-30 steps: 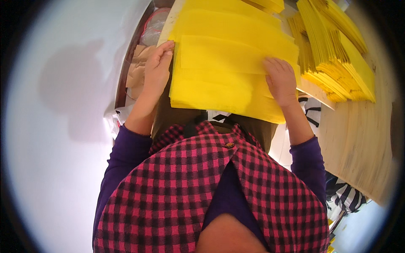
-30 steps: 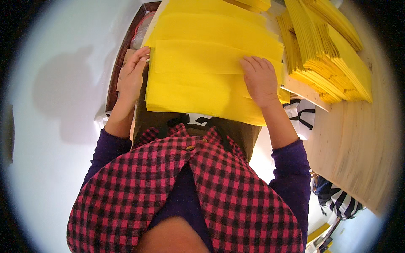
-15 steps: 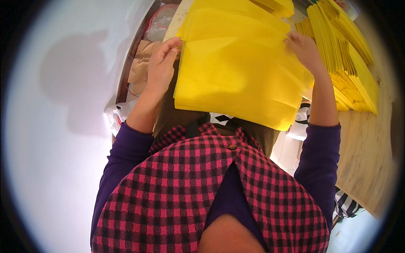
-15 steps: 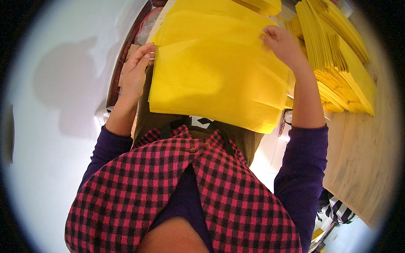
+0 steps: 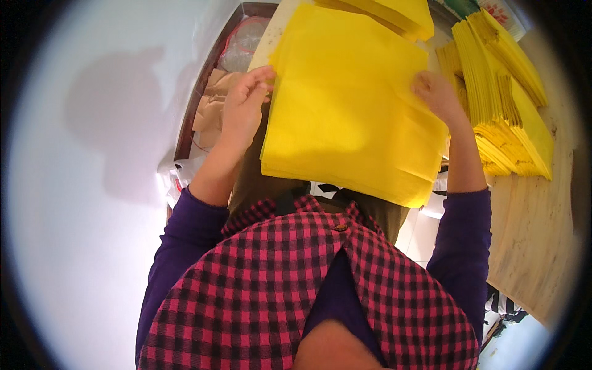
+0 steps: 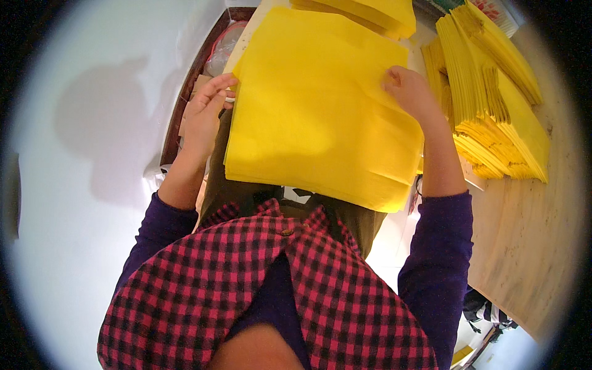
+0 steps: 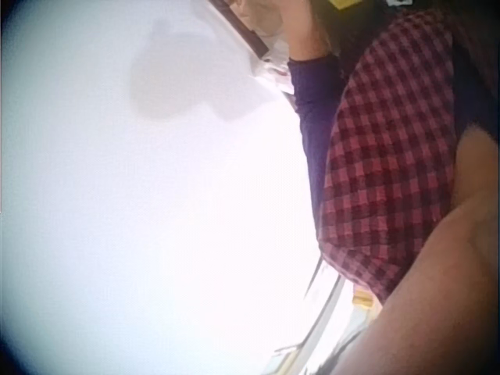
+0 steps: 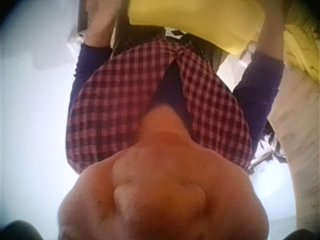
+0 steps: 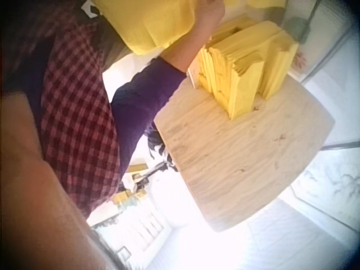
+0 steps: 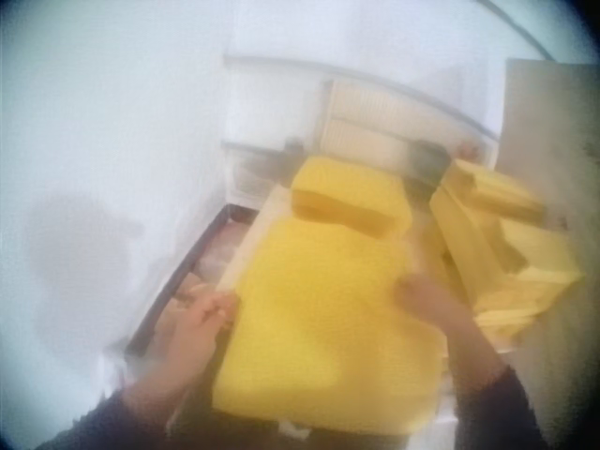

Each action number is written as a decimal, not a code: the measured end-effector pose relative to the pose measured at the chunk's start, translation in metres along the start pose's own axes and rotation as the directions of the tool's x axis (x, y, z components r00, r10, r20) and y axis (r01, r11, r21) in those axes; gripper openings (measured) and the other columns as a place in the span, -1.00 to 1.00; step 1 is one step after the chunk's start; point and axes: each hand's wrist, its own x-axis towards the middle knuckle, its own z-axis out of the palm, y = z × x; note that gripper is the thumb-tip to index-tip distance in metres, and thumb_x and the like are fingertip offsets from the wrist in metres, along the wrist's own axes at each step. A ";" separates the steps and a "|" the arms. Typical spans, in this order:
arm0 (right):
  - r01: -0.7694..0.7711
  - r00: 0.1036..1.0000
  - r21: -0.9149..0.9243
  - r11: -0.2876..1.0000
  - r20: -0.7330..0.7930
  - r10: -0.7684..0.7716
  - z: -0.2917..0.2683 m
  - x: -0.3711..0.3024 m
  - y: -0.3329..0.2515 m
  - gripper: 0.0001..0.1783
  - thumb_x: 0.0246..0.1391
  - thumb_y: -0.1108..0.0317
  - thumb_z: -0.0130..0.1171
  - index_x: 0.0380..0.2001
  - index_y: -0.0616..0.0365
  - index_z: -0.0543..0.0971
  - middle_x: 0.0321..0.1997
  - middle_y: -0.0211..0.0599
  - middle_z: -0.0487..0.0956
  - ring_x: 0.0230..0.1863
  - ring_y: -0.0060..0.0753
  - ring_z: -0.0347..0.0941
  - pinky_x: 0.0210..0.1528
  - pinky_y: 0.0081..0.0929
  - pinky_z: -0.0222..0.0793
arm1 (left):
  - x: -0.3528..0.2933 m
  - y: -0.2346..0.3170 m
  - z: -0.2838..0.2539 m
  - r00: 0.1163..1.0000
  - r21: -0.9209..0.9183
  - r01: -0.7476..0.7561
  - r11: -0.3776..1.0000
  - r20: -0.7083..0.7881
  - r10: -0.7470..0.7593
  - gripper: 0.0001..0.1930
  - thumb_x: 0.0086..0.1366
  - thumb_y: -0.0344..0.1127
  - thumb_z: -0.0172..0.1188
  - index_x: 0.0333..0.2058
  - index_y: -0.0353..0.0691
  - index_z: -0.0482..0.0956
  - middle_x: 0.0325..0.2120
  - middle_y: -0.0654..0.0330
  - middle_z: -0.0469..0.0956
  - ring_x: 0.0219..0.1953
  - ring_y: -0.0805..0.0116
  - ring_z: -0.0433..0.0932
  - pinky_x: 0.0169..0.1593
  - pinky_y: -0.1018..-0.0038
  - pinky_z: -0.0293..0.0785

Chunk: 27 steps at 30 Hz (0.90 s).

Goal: The person folds yellow sheets in half by hand, aligns edges, and stacks them on a wooden table. The person repeats this process for multiple sheets, maintaining a neat stack.

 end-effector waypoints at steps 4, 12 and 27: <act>-0.029 0.993 0.087 0.996 -0.110 0.038 0.010 -0.010 0.007 -0.59 -0.05 0.30 0.22 -0.09 0.22 0.51 -0.10 -0.08 0.58 -0.09 -0.15 0.51 -0.03 -0.38 0.38 | 0.002 0.005 0.003 1.000 0.039 0.018 0.999 -0.004 -0.018 -0.66 0.33 -0.39 -0.06 0.06 -0.28 0.40 -0.04 0.18 0.48 -0.14 0.48 0.44 -0.11 0.56 0.37; -0.012 0.992 0.128 0.992 -0.126 0.029 0.013 -0.007 -0.002 -0.58 -0.03 0.33 0.22 -0.08 0.29 0.49 -0.05 -0.10 0.56 -0.01 -0.15 0.47 0.07 -0.41 0.33 | 0.009 0.020 0.010 0.993 0.037 0.112 0.993 -0.028 -0.111 -0.59 0.26 -0.38 0.05 0.08 -0.35 0.36 0.00 0.13 0.45 -0.12 0.48 0.44 -0.11 0.57 0.36; 0.284 0.956 0.186 0.941 -0.128 -0.263 0.034 0.061 -0.067 -0.56 0.04 0.20 0.16 -0.04 0.21 0.51 0.04 -0.10 0.51 0.12 -0.12 0.38 0.16 -0.34 0.26 | 0.043 0.043 0.017 0.977 0.046 0.206 0.977 0.052 -0.208 -0.50 0.24 -0.32 0.07 0.15 -0.26 0.28 -0.10 0.17 0.46 -0.16 0.46 0.42 -0.15 0.56 0.34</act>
